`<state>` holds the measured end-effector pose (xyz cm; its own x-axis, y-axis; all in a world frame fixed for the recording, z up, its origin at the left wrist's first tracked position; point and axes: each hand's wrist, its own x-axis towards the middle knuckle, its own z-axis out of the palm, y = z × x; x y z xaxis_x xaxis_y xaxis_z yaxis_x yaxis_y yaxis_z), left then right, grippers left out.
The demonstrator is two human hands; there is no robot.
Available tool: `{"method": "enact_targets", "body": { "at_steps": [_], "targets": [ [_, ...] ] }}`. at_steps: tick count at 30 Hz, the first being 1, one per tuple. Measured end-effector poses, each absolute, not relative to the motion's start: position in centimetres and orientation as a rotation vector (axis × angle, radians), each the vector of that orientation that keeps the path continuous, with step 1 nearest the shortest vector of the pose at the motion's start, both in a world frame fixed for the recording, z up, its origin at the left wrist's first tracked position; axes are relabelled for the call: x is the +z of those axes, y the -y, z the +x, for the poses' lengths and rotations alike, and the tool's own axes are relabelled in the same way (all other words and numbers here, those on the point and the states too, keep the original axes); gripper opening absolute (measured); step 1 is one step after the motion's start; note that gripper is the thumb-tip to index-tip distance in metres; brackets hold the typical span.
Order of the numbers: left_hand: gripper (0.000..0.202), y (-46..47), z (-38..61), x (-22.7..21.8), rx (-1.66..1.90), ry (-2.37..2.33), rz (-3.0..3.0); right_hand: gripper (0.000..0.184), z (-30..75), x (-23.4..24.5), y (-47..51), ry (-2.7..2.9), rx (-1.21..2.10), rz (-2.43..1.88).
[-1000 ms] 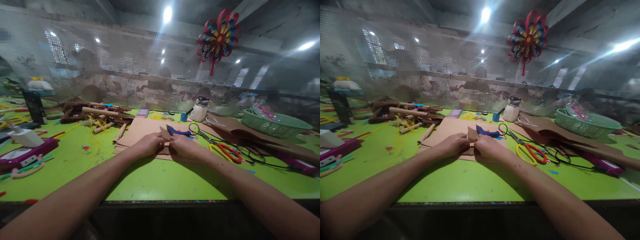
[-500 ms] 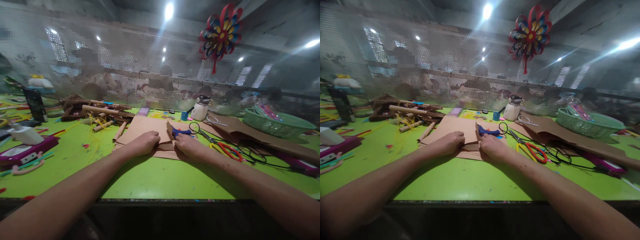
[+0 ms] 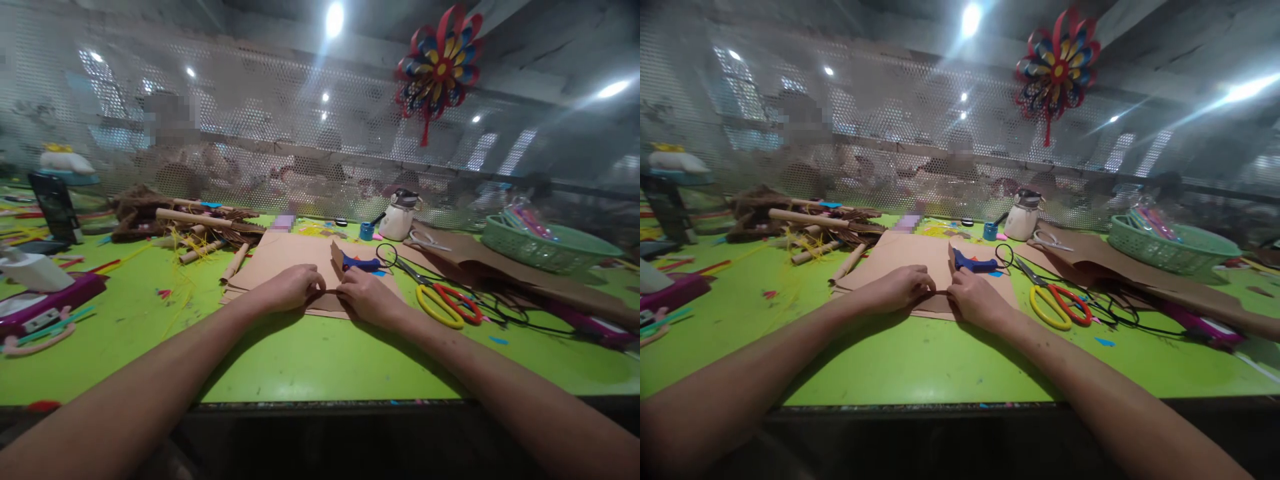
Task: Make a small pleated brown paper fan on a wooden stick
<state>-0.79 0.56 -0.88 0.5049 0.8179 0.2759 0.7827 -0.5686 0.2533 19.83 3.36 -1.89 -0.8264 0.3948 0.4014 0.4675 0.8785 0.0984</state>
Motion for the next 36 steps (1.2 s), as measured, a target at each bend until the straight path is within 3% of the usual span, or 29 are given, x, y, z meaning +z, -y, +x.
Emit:
{"method": "enact_targets", "body": {
  "at_steps": [13,20,31,36],
  "targets": [
    [0.026,-0.4,0.3,-1.3,0.441,-1.4,3.01,0.02,19.8,-2.2,-3.5,2.767,-0.378,-0.536],
    [0.017,0.0,0.9,-1.6,0.49,-1.25,3.252,0.018,20.0,-2.4,-3.8,2.787,-0.427,-0.504],
    [0.01,-0.2,0.1,-1.8,0.462,-1.303,3.148,0.009,20.6,-2.3,-3.5,2.793,-0.423,-0.545],
    [0.016,0.1,-0.4,-1.2,0.528,-1.333,2.942,0.009,20.9,-2.6,-3.5,2.752,-0.43,-0.545]
  ]
}}
